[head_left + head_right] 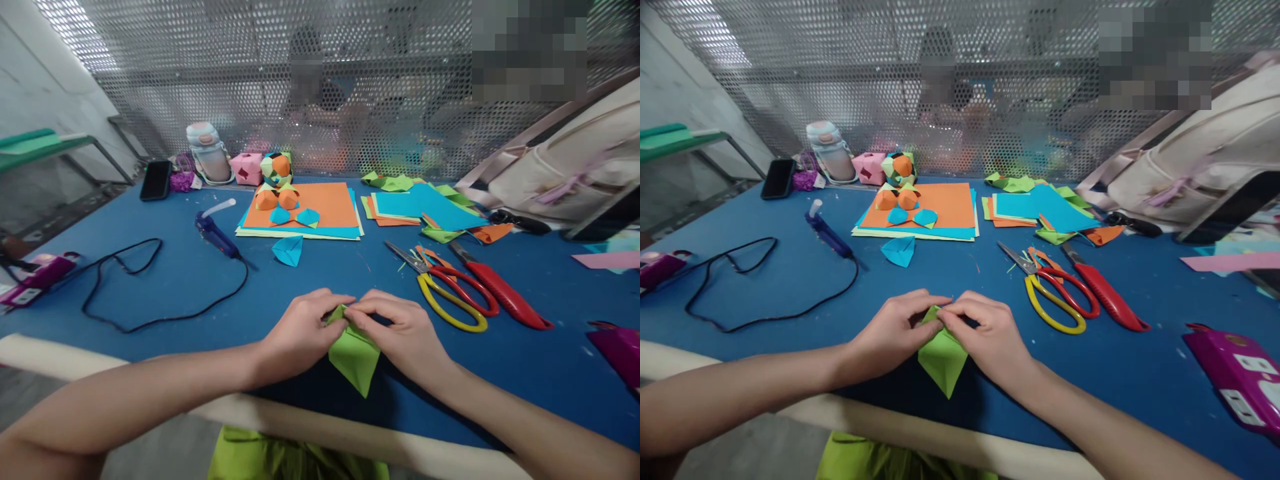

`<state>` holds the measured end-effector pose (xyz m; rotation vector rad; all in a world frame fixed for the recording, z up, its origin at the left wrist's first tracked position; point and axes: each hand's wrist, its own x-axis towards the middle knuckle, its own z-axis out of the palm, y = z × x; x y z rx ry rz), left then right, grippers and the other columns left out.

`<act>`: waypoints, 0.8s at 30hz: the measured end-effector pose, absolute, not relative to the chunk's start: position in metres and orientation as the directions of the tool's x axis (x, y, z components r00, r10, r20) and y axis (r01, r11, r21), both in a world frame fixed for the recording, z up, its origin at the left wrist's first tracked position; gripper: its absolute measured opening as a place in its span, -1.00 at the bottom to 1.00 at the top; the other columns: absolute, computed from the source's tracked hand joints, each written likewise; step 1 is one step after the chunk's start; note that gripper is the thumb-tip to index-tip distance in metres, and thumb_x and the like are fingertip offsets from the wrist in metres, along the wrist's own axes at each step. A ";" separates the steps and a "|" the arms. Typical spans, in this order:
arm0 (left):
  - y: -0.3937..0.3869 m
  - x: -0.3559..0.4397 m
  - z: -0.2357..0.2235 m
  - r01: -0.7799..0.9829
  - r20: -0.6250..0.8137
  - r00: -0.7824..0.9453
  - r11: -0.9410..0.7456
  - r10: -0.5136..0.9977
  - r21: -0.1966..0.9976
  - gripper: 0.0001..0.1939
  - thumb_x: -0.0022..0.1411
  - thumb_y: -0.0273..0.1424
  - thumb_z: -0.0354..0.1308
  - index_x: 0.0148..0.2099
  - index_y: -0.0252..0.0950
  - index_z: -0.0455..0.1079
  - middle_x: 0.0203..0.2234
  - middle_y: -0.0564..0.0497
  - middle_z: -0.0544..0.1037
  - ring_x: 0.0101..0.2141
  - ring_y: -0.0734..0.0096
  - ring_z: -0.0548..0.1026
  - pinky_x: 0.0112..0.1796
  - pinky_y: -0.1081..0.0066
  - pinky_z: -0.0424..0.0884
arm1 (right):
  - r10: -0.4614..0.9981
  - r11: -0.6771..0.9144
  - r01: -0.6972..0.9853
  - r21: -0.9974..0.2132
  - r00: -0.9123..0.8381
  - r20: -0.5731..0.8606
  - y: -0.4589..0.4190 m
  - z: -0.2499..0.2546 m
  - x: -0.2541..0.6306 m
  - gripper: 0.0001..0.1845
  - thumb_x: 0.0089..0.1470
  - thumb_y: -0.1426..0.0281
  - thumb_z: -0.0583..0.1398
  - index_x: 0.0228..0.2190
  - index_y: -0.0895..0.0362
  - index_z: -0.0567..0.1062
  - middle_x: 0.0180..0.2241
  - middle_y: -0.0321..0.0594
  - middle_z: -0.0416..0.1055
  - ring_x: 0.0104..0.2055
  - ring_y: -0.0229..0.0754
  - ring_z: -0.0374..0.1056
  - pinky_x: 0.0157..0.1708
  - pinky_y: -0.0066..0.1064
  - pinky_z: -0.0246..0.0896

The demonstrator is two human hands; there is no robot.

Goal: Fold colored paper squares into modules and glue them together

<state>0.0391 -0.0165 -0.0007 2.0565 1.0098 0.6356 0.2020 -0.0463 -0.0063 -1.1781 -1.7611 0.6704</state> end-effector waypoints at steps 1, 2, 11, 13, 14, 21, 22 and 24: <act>-0.016 0.039 0.000 0.441 0.111 0.551 -0.402 0.827 0.802 -0.68 0.13 -0.50 0.03 -0.07 -0.21 0.45 -0.47 0.07 0.41 -0.46 0.51 0.32 -0.36 0.52 0.28 | 0.921 0.390 0.433 -0.813 -0.161 0.356 -0.046 -0.005 0.202 -0.81 0.07 0.39 0.14 -0.52 0.14 0.49 -0.54 -0.27 0.40 -0.48 -0.27 0.31 -0.45 -0.45 0.22; -0.015 0.039 0.000 0.436 0.119 0.532 -0.392 0.838 0.810 -0.70 0.14 -0.48 0.04 -0.08 -0.23 0.45 -0.48 0.07 0.40 -0.48 0.52 0.31 -0.39 0.53 0.26 | 0.927 0.376 0.434 -0.819 -0.172 0.334 -0.045 -0.004 0.203 -0.81 0.08 0.39 0.13 -0.50 0.14 0.49 -0.52 -0.26 0.41 -0.46 -0.26 0.32 -0.44 -0.46 0.22; -0.011 0.037 -0.002 0.392 0.149 0.439 -0.338 0.886 0.856 -0.83 0.12 -0.50 0.05 -0.27 -0.31 0.46 -0.50 0.10 0.34 -0.49 0.57 0.29 -0.46 0.54 0.19 | 0.942 0.334 0.556 -0.761 -0.167 0.292 -0.044 -0.006 0.205 -0.74 0.09 0.40 0.12 -0.61 0.15 0.40 -0.61 -0.31 0.26 -0.55 -0.30 0.20 -0.51 -0.46 0.08; -0.012 0.038 -0.003 0.392 0.142 0.451 -0.339 0.881 0.855 -0.85 0.10 -0.52 0.06 -0.32 -0.32 0.45 -0.51 0.10 0.35 -0.49 0.57 0.29 -0.47 0.54 0.18 | 0.933 0.356 0.559 -0.749 -0.168 0.319 -0.045 -0.008 0.205 -0.74 0.09 0.41 0.13 -0.61 0.16 0.40 -0.61 -0.31 0.26 -0.55 -0.31 0.19 -0.52 -0.46 0.07; -0.012 0.038 -0.003 0.396 0.137 0.452 -0.336 0.881 0.855 -0.86 0.09 -0.52 0.06 -0.34 -0.32 0.45 -0.51 0.11 0.35 -0.50 0.58 0.28 -0.48 0.54 0.18 | 0.929 0.366 0.560 -0.743 -0.171 0.329 -0.046 -0.009 0.205 -0.74 0.09 0.41 0.13 -0.61 0.16 0.41 -0.62 -0.31 0.26 -0.56 -0.31 0.19 -0.53 -0.46 0.06; -0.011 0.039 -0.001 0.414 0.134 0.492 -0.366 0.860 0.833 -0.81 0.13 -0.46 0.09 -0.23 -0.30 0.51 -0.53 0.08 0.36 -0.49 0.55 0.32 -0.46 0.53 0.22 | 0.884 0.462 0.549 -0.697 -0.224 0.409 -0.046 -0.011 0.209 -0.78 0.09 0.47 0.13 -0.56 0.19 0.46 -0.60 -0.27 0.31 -0.54 -0.31 0.23 -0.53 -0.48 0.08; -0.011 0.039 -0.002 0.406 0.146 0.505 -0.383 0.851 0.829 -0.80 0.14 -0.45 0.09 -0.23 -0.30 0.52 -0.53 0.07 0.37 -0.47 0.53 0.34 -0.44 0.53 0.23 | 0.876 0.476 0.547 -0.689 -0.231 0.423 -0.046 -0.012 0.209 -0.79 0.09 0.47 0.13 -0.55 0.19 0.47 -0.60 -0.26 0.32 -0.54 -0.31 0.23 -0.53 -0.48 0.08; -0.011 0.038 -0.002 0.386 0.177 0.521 -0.416 0.835 0.823 -0.79 0.17 -0.46 0.06 -0.24 -0.30 0.53 -0.54 0.06 0.38 -0.44 0.51 0.36 -0.41 0.53 0.24 | 0.867 0.492 0.546 -0.678 -0.236 0.439 -0.045 -0.012 0.209 -0.79 0.09 0.47 0.13 -0.55 0.19 0.47 -0.60 -0.27 0.32 -0.54 -0.31 0.22 -0.53 -0.48 0.08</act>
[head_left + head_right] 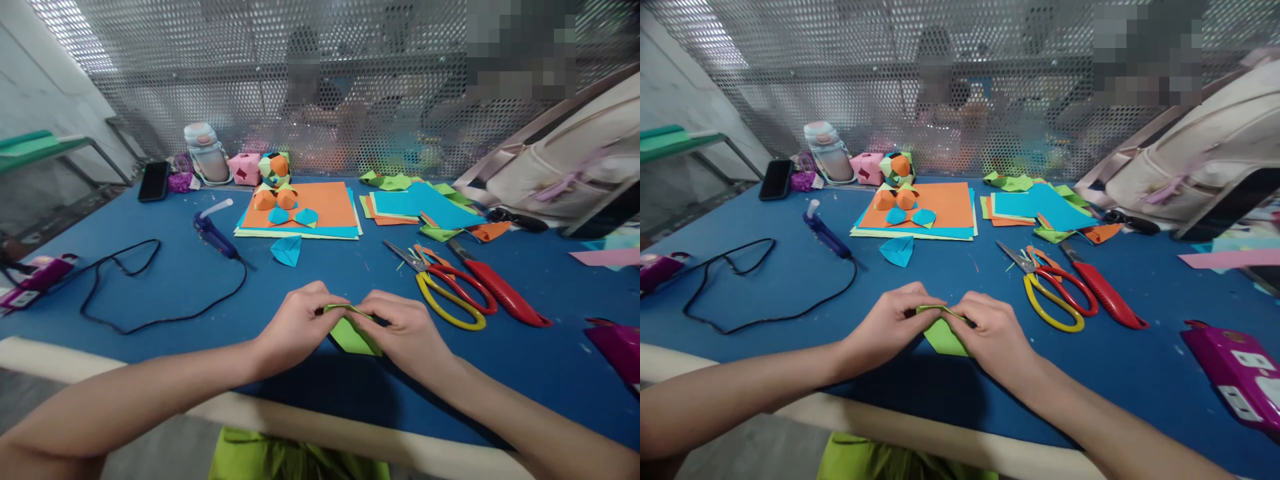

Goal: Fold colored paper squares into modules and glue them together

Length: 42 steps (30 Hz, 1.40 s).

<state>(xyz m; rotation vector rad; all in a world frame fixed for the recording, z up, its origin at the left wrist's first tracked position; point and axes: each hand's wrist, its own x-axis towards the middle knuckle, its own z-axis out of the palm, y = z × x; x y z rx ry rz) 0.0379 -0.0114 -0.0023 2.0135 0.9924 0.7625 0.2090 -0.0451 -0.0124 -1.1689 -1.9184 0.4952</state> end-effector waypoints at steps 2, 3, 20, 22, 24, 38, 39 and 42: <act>-0.011 0.037 -0.003 0.367 0.206 0.517 -0.432 0.831 0.824 -0.78 0.19 -0.48 0.04 -0.25 -0.29 0.53 -0.55 0.05 0.38 -0.42 0.51 0.37 -0.40 0.53 0.25 | 0.871 0.484 0.542 -0.687 -0.225 0.437 -0.044 -0.012 0.208 -0.80 0.08 0.47 0.13 -0.54 0.19 0.46 -0.60 -0.26 0.32 -0.53 -0.30 0.23 -0.52 -0.47 0.09; -0.011 0.037 -0.004 0.359 0.218 0.508 -0.435 0.833 0.826 -0.78 0.19 -0.49 0.04 -0.25 -0.28 0.54 -0.55 0.05 0.39 -0.42 0.51 0.38 -0.39 0.54 0.25 | 0.880 0.468 0.540 -0.699 -0.214 0.424 -0.044 -0.011 0.208 -0.83 0.07 0.47 0.14 -0.53 0.19 0.46 -0.58 -0.26 0.33 -0.52 -0.30 0.24 -0.51 -0.47 0.10; -0.008 0.042 -0.002 0.267 -0.087 0.325 -0.003 0.942 0.964 -0.92 0.01 -0.52 0.06 -0.48 -0.30 0.21 -0.69 0.18 0.36 -0.65 0.51 0.44 -0.60 0.56 0.25 | 0.939 0.315 0.540 -0.781 -0.061 0.337 -0.045 -0.004 0.209 -0.72 -0.01 0.29 0.18 -0.22 0.14 0.39 -0.28 -0.14 0.40 -0.29 -0.16 0.35 -0.31 -0.35 0.27; -0.006 0.043 0.000 0.195 -0.087 0.264 0.036 0.961 0.980 -0.89 0.04 -0.46 0.09 -0.46 -0.30 0.18 -0.68 0.17 0.40 -0.62 0.43 0.50 -0.57 0.54 0.31 | 0.983 0.151 0.439 -0.886 0.027 0.181 -0.043 -0.004 0.206 -0.56 -0.07 0.22 0.21 -0.15 0.14 0.32 -0.29 -0.15 0.42 -0.32 -0.15 0.37 -0.34 -0.33 0.31; -0.005 0.044 0.000 0.152 -0.085 0.220 0.052 0.972 0.987 -0.86 0.06 -0.43 0.10 -0.45 -0.30 0.18 -0.67 0.16 0.42 -0.59 0.40 0.53 -0.55 0.53 0.34 | 0.996 0.038 0.336 -0.941 0.060 0.061 -0.042 -0.005 0.201 -0.51 -0.11 0.21 0.22 -0.14 0.15 0.28 -0.37 -0.20 0.44 -0.38 -0.17 0.38 -0.39 -0.33 0.32; -0.010 0.047 -0.007 0.148 -0.119 0.458 0.056 0.881 0.987 -0.94 0.07 -0.45 0.13 -0.36 -0.33 0.33 -0.65 0.17 0.38 -0.61 0.56 0.44 -0.57 0.58 0.37 | 0.962 0.227 0.610 -0.760 -0.017 0.274 -0.042 -0.009 0.205 -0.65 -0.07 0.42 0.12 -0.16 0.15 0.32 -0.45 -0.27 0.39 -0.46 -0.22 0.35 -0.43 -0.40 0.25; -0.010 0.047 -0.006 0.149 -0.135 0.456 0.074 0.880 0.986 -0.95 0.06 -0.46 0.13 -0.38 -0.32 0.30 -0.67 0.18 0.37 -0.63 0.56 0.43 -0.59 0.58 0.35 | 0.953 0.253 0.618 -0.744 -0.029 0.300 -0.042 -0.010 0.205 -0.66 -0.05 0.42 0.12 -0.16 0.15 0.32 -0.47 -0.28 0.38 -0.47 -0.23 0.34 -0.44 -0.41 0.25; -0.010 0.047 -0.004 0.108 -0.214 0.452 0.185 0.866 0.977 -0.90 0.06 -0.47 0.12 -0.40 -0.30 0.22 -0.67 0.18 0.41 -0.65 0.50 0.45 -0.59 0.51 0.39 | 0.929 0.314 0.609 -0.728 -0.038 0.368 -0.043 -0.012 0.205 -0.73 0.01 0.42 0.10 -0.18 0.15 0.33 -0.50 -0.31 0.33 -0.48 -0.26 0.30 -0.45 -0.44 0.23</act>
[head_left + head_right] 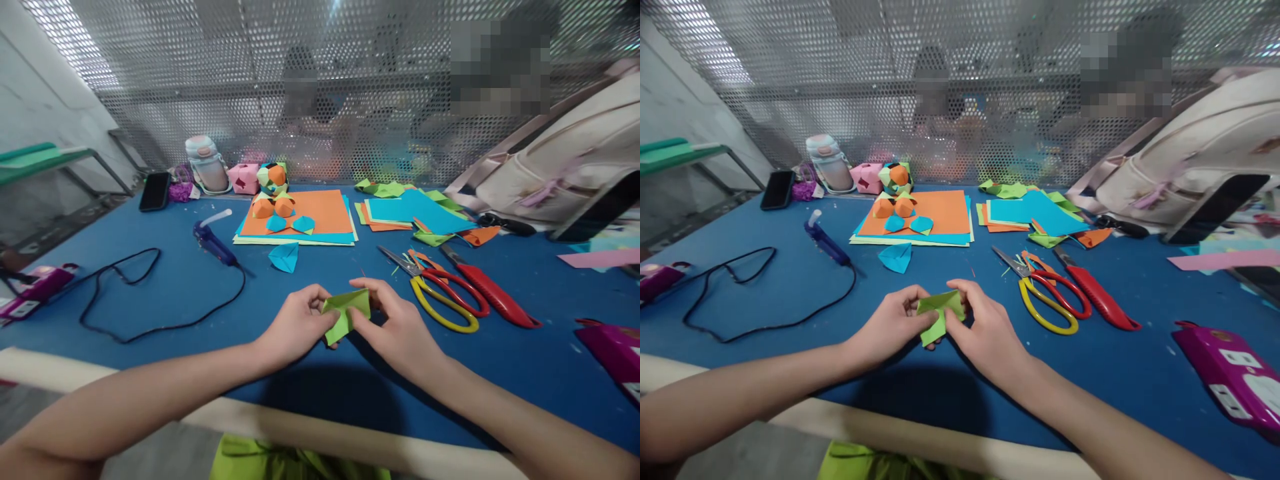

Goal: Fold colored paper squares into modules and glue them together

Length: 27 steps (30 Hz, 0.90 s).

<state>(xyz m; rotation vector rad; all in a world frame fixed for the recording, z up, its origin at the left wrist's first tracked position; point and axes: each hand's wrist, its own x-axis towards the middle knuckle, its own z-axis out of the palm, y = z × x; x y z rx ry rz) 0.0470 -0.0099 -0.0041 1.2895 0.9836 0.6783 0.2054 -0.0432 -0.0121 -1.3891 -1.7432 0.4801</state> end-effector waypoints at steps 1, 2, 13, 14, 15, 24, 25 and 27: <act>-0.010 0.047 -0.004 0.087 -0.233 0.453 0.218 0.861 0.972 -0.89 0.06 -0.47 0.12 -0.40 -0.29 0.20 -0.67 0.17 0.43 -0.64 0.48 0.45 -0.58 0.48 0.40 | 0.922 0.329 0.598 -0.731 -0.038 0.385 -0.043 -0.012 0.206 -0.76 0.03 0.41 0.10 -0.19 0.15 0.34 -0.49 -0.31 0.33 -0.47 -0.27 0.29 -0.44 -0.45 0.23; -0.010 0.048 -0.004 0.070 -0.249 0.454 0.244 0.856 0.967 -0.88 0.05 -0.47 0.12 -0.40 -0.29 0.18 -0.67 0.16 0.44 -0.64 0.46 0.46 -0.58 0.46 0.41 | 0.917 0.340 0.588 -0.734 -0.034 0.397 -0.043 -0.013 0.206 -0.79 0.04 0.40 0.11 -0.22 0.14 0.34 -0.47 -0.30 0.33 -0.45 -0.27 0.29 -0.43 -0.45 0.23; -0.016 0.048 -0.001 0.052 -0.350 0.530 0.383 0.772 0.922 -0.86 0.01 -0.47 0.13 -0.37 -0.32 0.20 -0.67 0.11 0.44 -0.65 0.47 0.45 -0.61 0.49 0.40 | 0.786 0.561 0.594 -0.576 -0.165 0.595 -0.041 -0.013 0.208 -0.89 0.09 0.53 0.07 -0.42 0.11 0.35 -0.46 -0.25 0.31 -0.41 -0.26 0.27 -0.42 -0.43 0.21; -0.016 0.048 -0.001 0.049 -0.351 0.538 0.387 0.767 0.921 -0.87 0.01 -0.48 0.12 -0.36 -0.33 0.20 -0.66 0.12 0.44 -0.65 0.48 0.45 -0.61 0.50 0.40 | 0.762 0.593 0.597 -0.540 -0.201 0.615 -0.042 -0.014 0.209 -0.88 0.10 0.54 0.07 -0.39 0.11 0.36 -0.43 -0.22 0.32 -0.38 -0.25 0.30 -0.39 -0.43 0.23; -0.016 0.048 -0.001 0.045 -0.349 0.545 0.389 0.762 0.920 -0.87 0.00 -0.48 0.12 -0.36 -0.33 0.21 -0.65 0.12 0.44 -0.65 0.49 0.45 -0.62 0.51 0.39 | 0.737 0.623 0.601 -0.501 -0.238 0.632 -0.042 -0.015 0.210 -0.85 0.10 0.56 0.06 -0.36 0.11 0.38 -0.40 -0.19 0.34 -0.34 -0.23 0.31 -0.37 -0.42 0.25; -0.011 0.046 -0.001 0.018 -0.330 0.527 0.378 0.783 0.926 -0.86 -0.02 -0.52 0.10 -0.36 -0.34 0.21 -0.65 0.10 0.45 -0.65 0.47 0.46 -0.64 0.52 0.40 | 0.632 0.738 0.582 -0.342 -0.417 0.654 -0.041 -0.017 0.216 -0.64 0.13 0.59 0.00 -0.08 0.09 0.38 -0.21 -0.09 0.44 -0.18 -0.20 0.39 -0.24 -0.38 0.35; -0.011 0.046 -0.001 0.015 -0.331 0.524 0.380 0.785 0.925 -0.86 -0.03 -0.52 0.10 -0.36 -0.34 0.20 -0.65 0.09 0.45 -0.65 0.47 0.46 -0.65 0.52 0.40 | 0.633 0.738 0.581 -0.344 -0.418 0.652 -0.041 -0.016 0.216 -0.64 0.14 0.58 -0.01 -0.07 0.09 0.39 -0.21 -0.09 0.44 -0.18 -0.20 0.39 -0.24 -0.38 0.36; -0.011 0.046 -0.001 0.009 -0.331 0.521 0.383 0.787 0.924 -0.86 -0.04 -0.54 0.09 -0.37 -0.33 0.20 -0.65 0.09 0.45 -0.65 0.45 0.47 -0.65 0.51 0.40 | 0.636 0.736 0.578 -0.353 -0.411 0.653 -0.042 -0.015 0.215 -0.64 0.13 0.58 -0.01 -0.09 0.10 0.40 -0.21 -0.09 0.45 -0.18 -0.21 0.40 -0.24 -0.39 0.37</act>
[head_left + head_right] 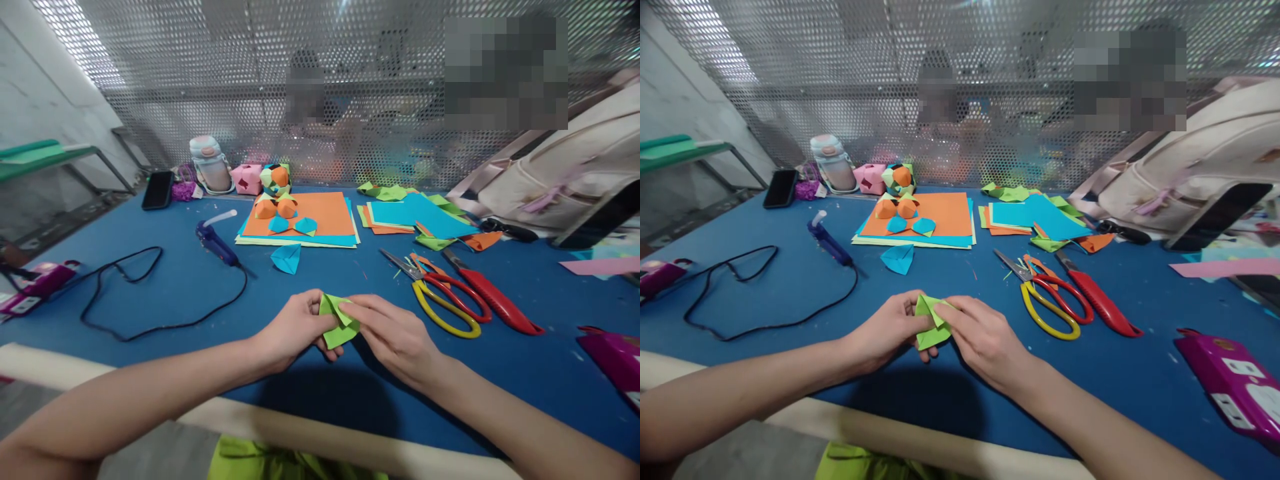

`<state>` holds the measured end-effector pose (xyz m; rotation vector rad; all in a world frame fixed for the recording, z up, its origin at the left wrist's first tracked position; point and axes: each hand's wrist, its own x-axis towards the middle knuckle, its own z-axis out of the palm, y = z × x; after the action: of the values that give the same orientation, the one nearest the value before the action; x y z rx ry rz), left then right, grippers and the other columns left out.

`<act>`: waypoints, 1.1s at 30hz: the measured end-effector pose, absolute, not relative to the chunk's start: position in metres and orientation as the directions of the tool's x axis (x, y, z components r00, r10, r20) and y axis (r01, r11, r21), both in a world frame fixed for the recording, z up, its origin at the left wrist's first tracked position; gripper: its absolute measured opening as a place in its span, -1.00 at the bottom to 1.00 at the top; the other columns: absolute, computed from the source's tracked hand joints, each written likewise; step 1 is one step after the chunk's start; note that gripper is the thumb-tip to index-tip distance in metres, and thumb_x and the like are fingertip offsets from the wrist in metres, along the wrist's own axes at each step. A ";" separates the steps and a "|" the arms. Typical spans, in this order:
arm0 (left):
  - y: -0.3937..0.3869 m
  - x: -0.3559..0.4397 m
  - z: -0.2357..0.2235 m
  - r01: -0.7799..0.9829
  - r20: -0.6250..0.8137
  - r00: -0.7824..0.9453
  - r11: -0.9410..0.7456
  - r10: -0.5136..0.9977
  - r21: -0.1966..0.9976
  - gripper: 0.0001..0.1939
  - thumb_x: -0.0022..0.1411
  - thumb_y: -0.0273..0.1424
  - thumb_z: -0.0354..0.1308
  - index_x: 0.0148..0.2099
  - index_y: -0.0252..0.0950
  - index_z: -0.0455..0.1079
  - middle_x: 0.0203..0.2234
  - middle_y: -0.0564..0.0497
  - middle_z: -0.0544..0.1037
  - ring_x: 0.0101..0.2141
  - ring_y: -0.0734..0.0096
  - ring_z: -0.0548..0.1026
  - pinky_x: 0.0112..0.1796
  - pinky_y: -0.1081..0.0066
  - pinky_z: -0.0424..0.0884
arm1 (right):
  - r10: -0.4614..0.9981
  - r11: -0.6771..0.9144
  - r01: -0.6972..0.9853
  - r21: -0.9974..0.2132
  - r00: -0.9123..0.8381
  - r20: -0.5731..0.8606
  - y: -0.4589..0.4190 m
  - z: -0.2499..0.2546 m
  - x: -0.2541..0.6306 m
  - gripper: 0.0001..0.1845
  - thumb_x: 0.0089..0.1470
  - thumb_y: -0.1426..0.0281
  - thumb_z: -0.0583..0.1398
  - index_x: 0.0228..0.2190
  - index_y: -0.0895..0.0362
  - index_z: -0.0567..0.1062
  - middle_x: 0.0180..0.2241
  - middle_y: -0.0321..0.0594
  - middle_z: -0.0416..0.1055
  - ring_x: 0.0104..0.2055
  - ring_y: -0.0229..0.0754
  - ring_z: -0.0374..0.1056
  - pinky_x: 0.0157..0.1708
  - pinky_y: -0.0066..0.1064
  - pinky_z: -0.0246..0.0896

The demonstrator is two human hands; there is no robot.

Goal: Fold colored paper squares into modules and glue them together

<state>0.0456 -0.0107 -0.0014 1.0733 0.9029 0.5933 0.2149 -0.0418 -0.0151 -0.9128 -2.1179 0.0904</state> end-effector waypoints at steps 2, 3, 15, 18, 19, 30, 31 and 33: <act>-0.011 0.045 -0.001 0.008 -0.327 0.521 0.378 0.788 0.926 -0.86 -0.04 -0.54 0.08 -0.37 -0.33 0.20 -0.65 0.10 0.45 -0.64 0.44 0.47 -0.64 0.50 0.40 | 0.642 0.732 0.568 -0.377 -0.389 0.660 -0.043 -0.014 0.214 -0.65 0.12 0.57 0.00 -0.11 0.14 0.43 -0.21 -0.07 0.44 -0.19 -0.21 0.40 -0.23 -0.39 0.37; -0.011 0.045 -0.001 0.010 -0.323 0.522 0.373 0.789 0.928 -0.86 -0.04 -0.55 0.07 -0.37 -0.33 0.20 -0.65 0.10 0.45 -0.64 0.44 0.48 -0.64 0.49 0.41 | 0.652 0.726 0.562 -0.397 -0.376 0.659 -0.043 -0.013 0.213 -0.66 0.11 0.57 0.00 -0.12 0.16 0.44 -0.21 -0.06 0.44 -0.19 -0.21 0.40 -0.23 -0.39 0.37; -0.013 0.046 -0.001 0.054 -0.257 0.503 0.267 0.825 0.962 -0.88 0.01 -0.51 0.07 -0.39 -0.28 0.16 -0.68 0.15 0.42 -0.62 0.47 0.45 -0.59 0.47 0.40 | 0.906 0.414 0.496 -0.763 -0.139 0.401 -0.046 -0.007 0.204 -0.91 0.08 0.44 0.12 -0.36 0.12 0.44 -0.35 -0.20 0.47 -0.33 -0.23 0.40 -0.32 -0.41 0.33; -0.014 0.046 -0.001 0.082 -0.205 0.494 0.190 0.845 0.978 -0.90 0.01 -0.52 0.06 -0.40 -0.28 0.18 -0.69 0.20 0.36 -0.66 0.54 0.39 -0.61 0.52 0.37 | 0.955 0.284 0.476 -0.833 -0.064 0.289 -0.045 -0.005 0.203 -0.85 0.03 0.40 0.15 -0.28 0.12 0.40 -0.35 -0.21 0.47 -0.34 -0.22 0.41 -0.36 -0.42 0.33; -0.014 0.046 -0.001 0.099 -0.185 0.486 0.157 0.854 0.983 -0.91 0.01 -0.52 0.06 -0.40 -0.29 0.19 -0.69 0.21 0.33 -0.66 0.57 0.37 -0.62 0.54 0.35 | 0.963 0.260 0.467 -0.845 -0.062 0.262 -0.045 -0.005 0.203 -0.82 0.03 0.39 0.15 -0.26 0.12 0.41 -0.34 -0.21 0.48 -0.33 -0.21 0.41 -0.36 -0.42 0.33; -0.016 0.046 -0.001 0.213 -0.100 0.462 0.000 0.881 0.977 -0.95 0.02 -0.52 0.05 -0.42 -0.29 0.24 -0.68 0.23 0.28 -0.65 0.64 0.34 -0.65 0.63 0.18 | 0.959 0.280 0.502 -0.819 -0.108 0.261 -0.043 -0.001 0.204 -0.87 0.04 0.44 0.12 -0.45 0.11 0.49 -0.46 -0.29 0.46 -0.41 -0.24 0.35 -0.39 -0.45 0.23; -0.016 0.046 -0.001 0.210 -0.101 0.464 0.001 0.880 0.978 -0.95 0.02 -0.52 0.05 -0.42 -0.29 0.23 -0.68 0.23 0.28 -0.65 0.64 0.34 -0.65 0.64 0.18 | 0.957 0.286 0.500 -0.817 -0.106 0.270 -0.043 -0.003 0.204 -0.87 0.04 0.44 0.13 -0.45 0.11 0.49 -0.47 -0.30 0.45 -0.41 -0.25 0.35 -0.39 -0.46 0.22; -0.016 0.046 -0.002 0.205 -0.104 0.470 0.007 0.877 0.979 -0.95 0.03 -0.52 0.06 -0.41 -0.29 0.23 -0.68 0.24 0.27 -0.65 0.65 0.33 -0.64 0.64 0.17 | 0.951 0.303 0.495 -0.814 -0.106 0.290 -0.044 -0.005 0.204 -0.88 0.04 0.45 0.14 -0.46 0.12 0.48 -0.48 -0.31 0.43 -0.42 -0.26 0.34 -0.39 -0.46 0.20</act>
<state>0.0458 -0.0160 -0.0019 1.5027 0.9915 0.6913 0.2039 -0.0439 -0.0047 -1.3125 -1.7353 0.6873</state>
